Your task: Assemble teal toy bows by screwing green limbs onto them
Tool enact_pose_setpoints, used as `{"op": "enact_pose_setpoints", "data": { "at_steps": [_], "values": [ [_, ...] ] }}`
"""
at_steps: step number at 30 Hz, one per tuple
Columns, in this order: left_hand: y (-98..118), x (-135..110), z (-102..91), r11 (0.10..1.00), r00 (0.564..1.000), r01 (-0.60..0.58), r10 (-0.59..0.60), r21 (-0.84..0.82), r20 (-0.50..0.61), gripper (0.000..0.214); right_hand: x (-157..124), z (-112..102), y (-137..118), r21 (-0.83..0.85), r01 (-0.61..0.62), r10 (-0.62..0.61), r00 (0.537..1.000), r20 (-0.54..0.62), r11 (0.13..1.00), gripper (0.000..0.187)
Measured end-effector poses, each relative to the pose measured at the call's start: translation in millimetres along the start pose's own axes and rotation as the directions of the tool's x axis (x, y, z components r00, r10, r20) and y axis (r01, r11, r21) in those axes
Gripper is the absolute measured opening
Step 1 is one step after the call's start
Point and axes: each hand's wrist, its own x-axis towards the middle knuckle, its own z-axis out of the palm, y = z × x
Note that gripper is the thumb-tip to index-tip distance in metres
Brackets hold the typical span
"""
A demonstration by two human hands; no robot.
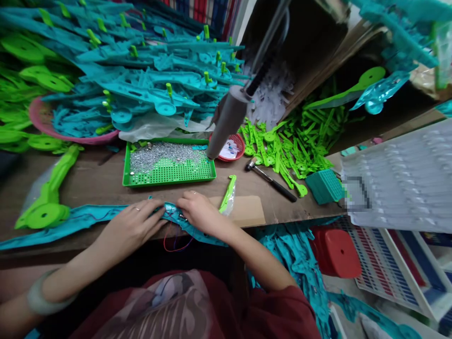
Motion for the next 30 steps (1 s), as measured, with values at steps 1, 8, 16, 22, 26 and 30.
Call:
{"op": "enact_pose_setpoints", "data": {
  "at_steps": [1, 8, 16, 22, 26, 30],
  "values": [
    [0, 1, 0.3, 1.0, 1.0, -0.009, 0.009, -0.023, -0.002, 0.03, 1, 0, -1, -0.029, 0.011, -0.011, 1.0, 0.002, 1.0, 0.014],
    [-5, 2, 0.4, 0.989, 0.992, -0.12, 0.122, -0.091, 0.016, 0.023, 2, -1, -3, -0.192, 0.043, -0.03, 0.997, 0.069, 0.98, 0.017],
    [-7, 3, -4.0, 0.972, 0.995, -0.092, 0.098, -0.218, 0.019, 0.019, -37, 28, -51, -0.413, 0.05, -0.139, 0.972, -0.189, 0.909, 0.039],
    [-8, 8, -7.4, 0.973, 0.988, -0.128, 0.143, -0.192, 0.066, 0.02, -55, 49, -68, -0.343, 0.088, -0.18, 0.952, -0.246, 0.935, 0.027],
    [-8, 10, -7.9, 0.975, 0.982, -0.145, 0.162, -0.17, 0.092, 0.019, -59, 28, -63, -0.233, 0.025, -0.031, 0.999, -0.023, 0.972, 0.047],
    [-7, 9, -3.8, 0.975, 0.979, -0.149, 0.168, -0.165, 0.113, 0.018, -59, 11, -53, -0.197, 0.073, -0.051, 0.992, 0.116, 0.978, 0.034]
  ]
}}
